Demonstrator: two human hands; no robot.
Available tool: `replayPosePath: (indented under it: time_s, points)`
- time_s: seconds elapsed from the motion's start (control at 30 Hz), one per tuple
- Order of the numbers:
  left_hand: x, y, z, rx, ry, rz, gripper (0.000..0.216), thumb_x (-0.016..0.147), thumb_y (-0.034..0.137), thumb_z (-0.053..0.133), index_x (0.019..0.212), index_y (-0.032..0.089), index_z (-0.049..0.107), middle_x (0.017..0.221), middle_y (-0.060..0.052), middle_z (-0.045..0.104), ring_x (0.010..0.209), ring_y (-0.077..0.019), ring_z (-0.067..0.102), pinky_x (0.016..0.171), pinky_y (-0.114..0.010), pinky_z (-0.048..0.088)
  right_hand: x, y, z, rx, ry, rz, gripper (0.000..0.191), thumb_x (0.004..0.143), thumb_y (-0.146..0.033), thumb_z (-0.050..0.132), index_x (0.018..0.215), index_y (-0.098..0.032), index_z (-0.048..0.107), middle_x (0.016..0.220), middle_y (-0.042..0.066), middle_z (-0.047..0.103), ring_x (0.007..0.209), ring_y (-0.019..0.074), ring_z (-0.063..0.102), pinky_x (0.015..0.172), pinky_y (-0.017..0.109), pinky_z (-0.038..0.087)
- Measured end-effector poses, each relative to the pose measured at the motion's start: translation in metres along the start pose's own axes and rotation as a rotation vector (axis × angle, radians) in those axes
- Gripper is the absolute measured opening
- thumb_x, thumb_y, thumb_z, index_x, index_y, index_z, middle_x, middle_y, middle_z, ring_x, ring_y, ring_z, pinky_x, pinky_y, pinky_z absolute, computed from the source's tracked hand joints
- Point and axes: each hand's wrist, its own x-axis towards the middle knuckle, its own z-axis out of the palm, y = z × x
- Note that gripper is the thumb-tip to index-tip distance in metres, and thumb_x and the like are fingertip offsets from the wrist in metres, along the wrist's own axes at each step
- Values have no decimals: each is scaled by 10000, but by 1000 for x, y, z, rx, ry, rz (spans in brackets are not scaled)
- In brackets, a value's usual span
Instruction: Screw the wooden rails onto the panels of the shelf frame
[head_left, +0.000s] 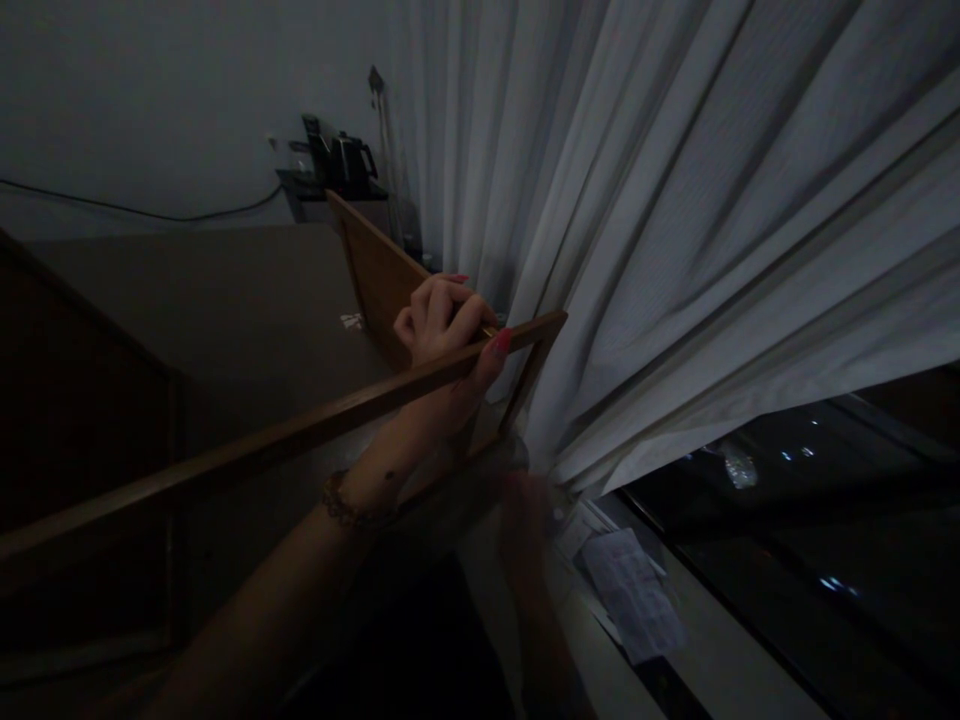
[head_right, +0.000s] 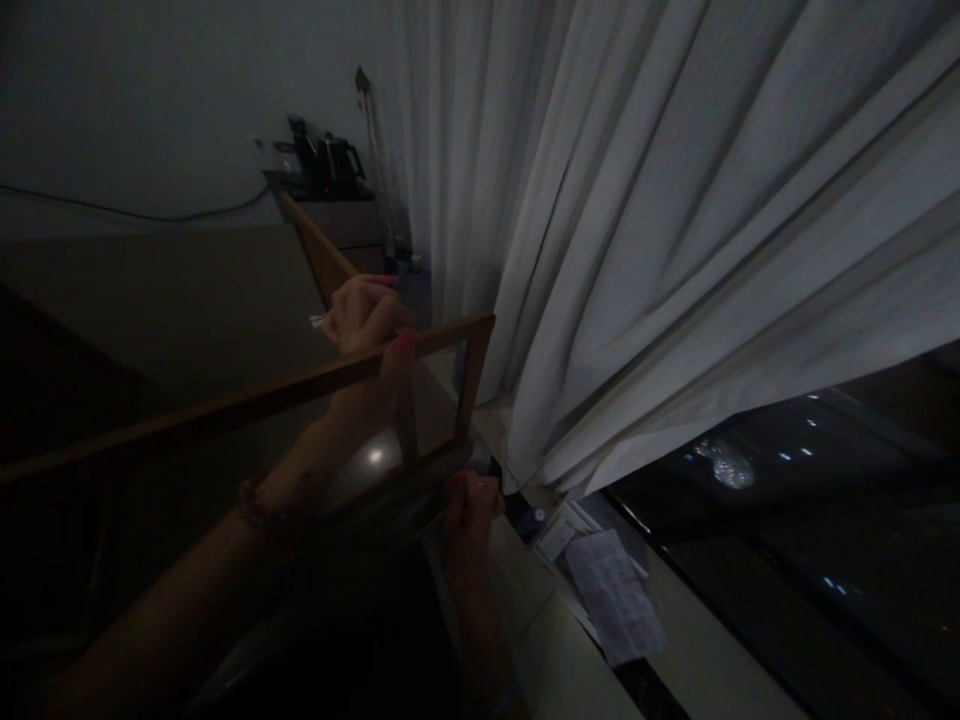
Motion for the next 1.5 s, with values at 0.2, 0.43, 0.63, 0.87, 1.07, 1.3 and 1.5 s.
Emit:
replayPosePath:
  time_s: [0.2, 0.43, 0.63, 0.87, 1.07, 1.3, 1.5]
  points:
    - [0, 1, -1, -6, -12, -9, 522, 938, 662, 226, 853, 270, 560, 1029, -97, 586, 1236, -338, 439, 967, -572, 280, 7, 3, 17, -75, -32, 4, 443, 1019, -400, 249, 782, -233, 584, 773, 69, 549, 859, 260, 480, 863, 431, 313]
    - [0, -1, -1, -8, -11, -3, 490, 943, 633, 266, 842, 268, 577, 1018, -92, 601, 1235, -338, 460, 984, -562, 274, 5, -4, 21, -137, 34, -7, 530, 1025, -460, 200, 756, -217, 586, 789, 40, 533, 835, 229, 487, 875, 415, 264]
    - [-1, -2, 1, -59, 3, -2, 505, 951, 631, 260, 859, 252, 581, 1052, -82, 601, 1237, -319, 465, 999, -509, 289, 3, -4, 23, -84, 64, -4, 591, 1020, -550, 174, 766, -222, 595, 799, 29, 512, 858, 222, 482, 880, 393, 262]
    - [-2, -5, 2, -47, -9, 1, 494, 947, 632, 265, 888, 258, 582, 1044, -82, 612, 1249, -325, 462, 1011, -534, 290, 4, -4, 23, -36, 66, 6, 631, 1007, -590, 161, 766, -219, 610, 806, 31, 491, 829, 213, 471, 850, 377, 298]
    - [-1, -4, 1, -60, -16, 0, 454, 948, 619, 297, 873, 272, 581, 1046, -92, 611, 1246, -314, 454, 989, -534, 300, 4, -2, 23, -12, 59, 16, 579, 1016, -553, 201, 799, -223, 624, 824, 40, 494, 871, 224, 479, 876, 383, 317]
    - [-1, -5, 2, -83, -3, 6, 485, 953, 616, 269, 863, 259, 585, 1039, -84, 592, 1237, -319, 460, 989, -507, 308, -6, -6, 31, -19, 102, 37, 462, 1032, -452, 243, 836, -220, 591, 889, 66, 499, 888, 232, 475, 874, 385, 340]
    - [0, -1, 1, -62, 17, 21, 532, 951, 649, 236, 834, 245, 562, 996, -89, 596, 1216, -320, 478, 983, -536, 319, -9, -8, 32, -37, 70, 1, 435, 1024, -431, 258, 844, -208, 585, 851, 85, 503, 948, 270, 454, 885, 440, 312]
